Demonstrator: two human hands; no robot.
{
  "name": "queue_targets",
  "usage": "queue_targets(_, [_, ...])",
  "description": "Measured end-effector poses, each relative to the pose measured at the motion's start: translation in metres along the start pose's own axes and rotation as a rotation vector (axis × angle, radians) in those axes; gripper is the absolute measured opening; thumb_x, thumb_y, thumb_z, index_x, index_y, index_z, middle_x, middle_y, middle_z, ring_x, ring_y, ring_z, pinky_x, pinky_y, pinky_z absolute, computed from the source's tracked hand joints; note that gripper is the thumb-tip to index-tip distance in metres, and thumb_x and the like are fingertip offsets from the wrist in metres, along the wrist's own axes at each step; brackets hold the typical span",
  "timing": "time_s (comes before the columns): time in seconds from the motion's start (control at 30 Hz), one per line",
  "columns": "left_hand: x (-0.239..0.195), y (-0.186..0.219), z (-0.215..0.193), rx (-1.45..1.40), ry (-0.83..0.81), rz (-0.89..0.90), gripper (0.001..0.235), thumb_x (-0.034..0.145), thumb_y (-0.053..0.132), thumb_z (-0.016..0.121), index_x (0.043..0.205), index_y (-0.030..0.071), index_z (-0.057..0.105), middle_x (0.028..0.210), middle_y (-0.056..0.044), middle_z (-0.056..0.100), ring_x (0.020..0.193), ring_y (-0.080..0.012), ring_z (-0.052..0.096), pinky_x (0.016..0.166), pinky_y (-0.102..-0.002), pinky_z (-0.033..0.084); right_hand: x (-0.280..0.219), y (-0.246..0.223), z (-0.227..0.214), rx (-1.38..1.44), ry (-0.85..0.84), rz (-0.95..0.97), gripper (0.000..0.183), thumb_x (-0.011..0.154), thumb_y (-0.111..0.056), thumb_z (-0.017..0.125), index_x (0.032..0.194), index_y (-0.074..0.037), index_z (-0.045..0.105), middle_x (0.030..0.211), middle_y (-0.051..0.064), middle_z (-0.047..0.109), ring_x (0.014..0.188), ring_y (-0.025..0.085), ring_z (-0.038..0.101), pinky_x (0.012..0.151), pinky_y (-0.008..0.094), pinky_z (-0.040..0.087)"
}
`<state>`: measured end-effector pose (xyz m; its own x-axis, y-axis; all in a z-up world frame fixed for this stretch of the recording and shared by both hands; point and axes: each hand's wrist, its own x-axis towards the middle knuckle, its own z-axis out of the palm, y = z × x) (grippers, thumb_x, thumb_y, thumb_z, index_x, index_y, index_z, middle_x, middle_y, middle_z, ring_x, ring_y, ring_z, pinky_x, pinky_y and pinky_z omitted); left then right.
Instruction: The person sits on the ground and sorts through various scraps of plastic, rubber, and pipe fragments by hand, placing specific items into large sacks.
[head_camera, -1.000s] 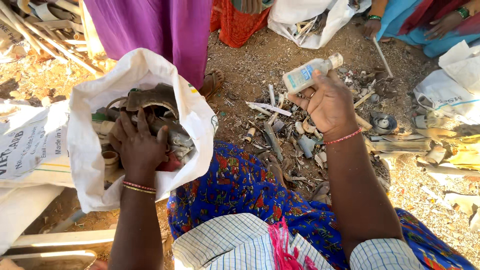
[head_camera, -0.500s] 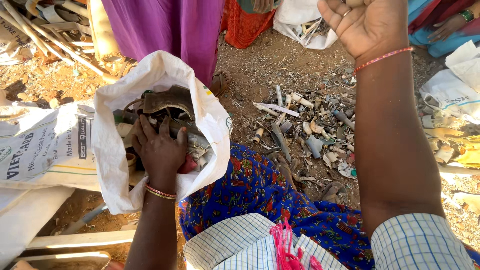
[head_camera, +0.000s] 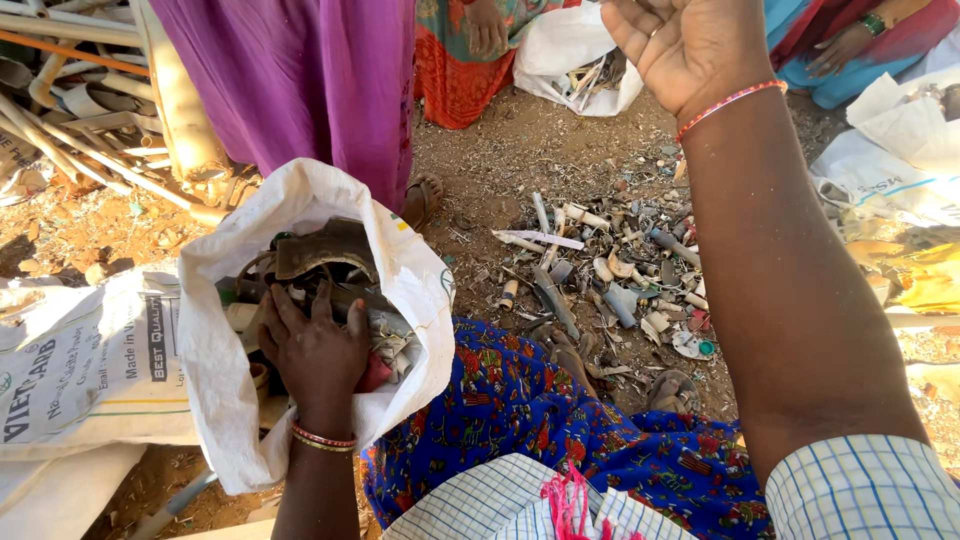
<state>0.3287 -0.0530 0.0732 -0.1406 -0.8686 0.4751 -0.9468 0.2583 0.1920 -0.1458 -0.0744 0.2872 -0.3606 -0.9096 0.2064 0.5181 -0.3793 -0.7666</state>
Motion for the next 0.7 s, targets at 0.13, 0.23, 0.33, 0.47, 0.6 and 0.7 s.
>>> queue_targets(0.13, [0.002,-0.001,0.003,-0.035,-0.026,-0.037,0.054,0.093,0.054,0.065,0.132,0.017,0.073,0.158,-0.030,0.043,0.147,-0.0453,0.037,0.115,-0.063,0.030,-0.018,-0.003,0.012,-0.104,0.017,0.033,0.030,0.097,0.008,0.052,0.126,0.006,0.057,0.124,0.020,0.071,0.122,0.036,0.072,0.111,0.047,0.060])
queue_targets(0.23, [0.000,-0.001,0.004,-0.010,-0.023,-0.037,0.054,0.094,0.054,0.064,0.133,0.018,0.073,0.158,-0.030,0.043,0.148,-0.0449,0.037,0.115,-0.062,0.030,-0.022,-0.005,0.015,-0.070,0.079,0.069,0.033,0.096,0.007,0.050,0.128,0.007,0.057,0.124,0.022,0.072,0.119,0.037,0.073,0.106,0.046,0.061])
queue_targets(0.33, [0.002,0.001,0.004,0.009,-0.025,-0.034,0.055,0.094,0.057,0.064,0.132,0.017,0.072,0.160,-0.029,0.042,0.149,-0.0449,0.036,0.117,-0.061,0.030,-0.024,-0.006,0.011,-0.113,0.130,0.035,0.025,0.098,0.004,0.054,0.122,0.006,0.061,0.119,0.021,0.073,0.113,0.033,0.074,0.102,0.044,0.063])
queue_targets(0.47, [0.001,-0.001,0.004,-0.014,-0.028,-0.033,0.055,0.096,0.055,0.063,0.134,0.017,0.072,0.159,-0.031,0.041,0.149,-0.0453,0.035,0.116,-0.062,0.030,-0.026,0.003,0.002,-0.132,0.092,-0.002,0.014,0.103,0.002,0.059,0.116,0.004,0.065,0.115,0.016,0.073,0.110,0.028,0.075,0.100,0.040,0.064])
queue_targets(0.6, [0.000,-0.001,0.003,0.001,-0.042,-0.019,0.054,0.097,0.055,0.064,0.134,0.017,0.073,0.158,-0.031,0.042,0.148,-0.0458,0.035,0.117,-0.062,0.029,-0.030,0.020,-0.011,-0.099,0.081,-0.036,0.014,0.105,0.005,0.071,0.118,0.006,0.066,0.117,0.016,0.074,0.113,0.028,0.076,0.103,0.038,0.064])
queue_targets(0.7, [0.005,0.003,0.001,0.001,-0.031,-0.014,0.054,0.095,0.055,0.064,0.133,0.016,0.073,0.158,-0.031,0.042,0.147,-0.0463,0.036,0.115,-0.062,0.029,-0.026,0.027,-0.012,-0.149,0.125,-0.053,0.019,0.097,0.000,0.075,0.114,0.001,0.067,0.111,0.012,0.075,0.106,0.025,0.076,0.098,0.036,0.065])
